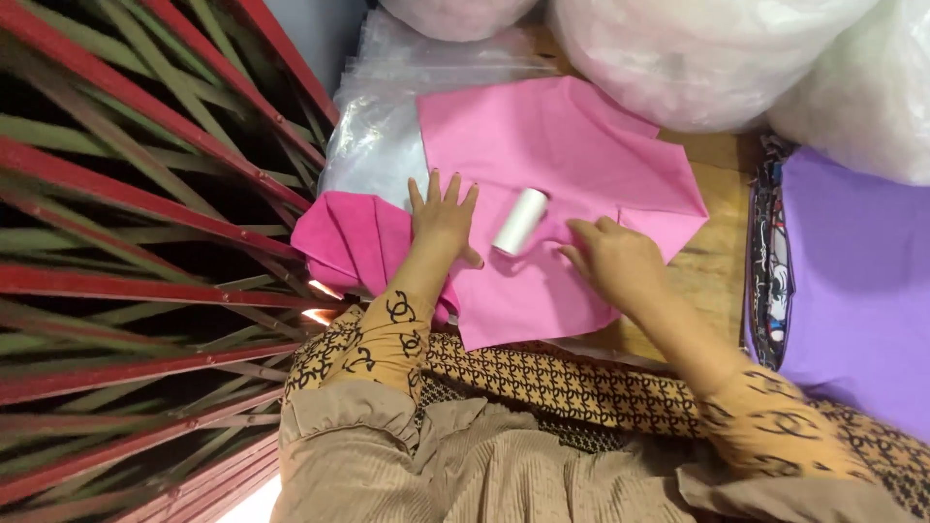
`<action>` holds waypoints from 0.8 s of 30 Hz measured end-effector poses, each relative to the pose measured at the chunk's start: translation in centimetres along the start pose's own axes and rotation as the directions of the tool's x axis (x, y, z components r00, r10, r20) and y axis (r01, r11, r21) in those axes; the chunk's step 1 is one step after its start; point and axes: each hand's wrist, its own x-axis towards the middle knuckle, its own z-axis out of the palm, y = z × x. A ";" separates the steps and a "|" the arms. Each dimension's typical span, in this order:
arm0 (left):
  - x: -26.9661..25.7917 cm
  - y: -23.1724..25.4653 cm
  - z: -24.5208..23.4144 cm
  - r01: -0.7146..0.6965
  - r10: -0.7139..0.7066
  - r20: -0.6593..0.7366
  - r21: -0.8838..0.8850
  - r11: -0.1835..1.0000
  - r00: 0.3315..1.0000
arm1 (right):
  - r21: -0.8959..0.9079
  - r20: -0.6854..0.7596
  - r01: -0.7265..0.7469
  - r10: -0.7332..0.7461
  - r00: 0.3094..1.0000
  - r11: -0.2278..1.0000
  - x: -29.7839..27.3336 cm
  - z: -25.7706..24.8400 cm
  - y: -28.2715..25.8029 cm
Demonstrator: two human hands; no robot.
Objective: Cleaning a pink fabric pouch with a lint roller and then stuffing it with white fiberfill material.
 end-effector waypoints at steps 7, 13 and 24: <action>-1.0 0.9 -1.9 0.004 -0.004 0.005 0.033 0.999 1.000 | -0.524 0.398 -0.208 0.453 0.798 0.826 -11.1 -9.0 8.0; -1.7 7.4 -2.3 -0.044 -0.016 -0.187 -0.311 0.950 0.982 | -0.525 0.205 -0.219 0.372 0.906 0.823 -5.2 -11.8 3.5; -1.2 6.9 0.4 0.029 -0.099 -0.221 -0.299 0.954 0.970 | -0.215 0.145 -0.267 0.301 0.943 0.939 -4.6 -4.0 12.7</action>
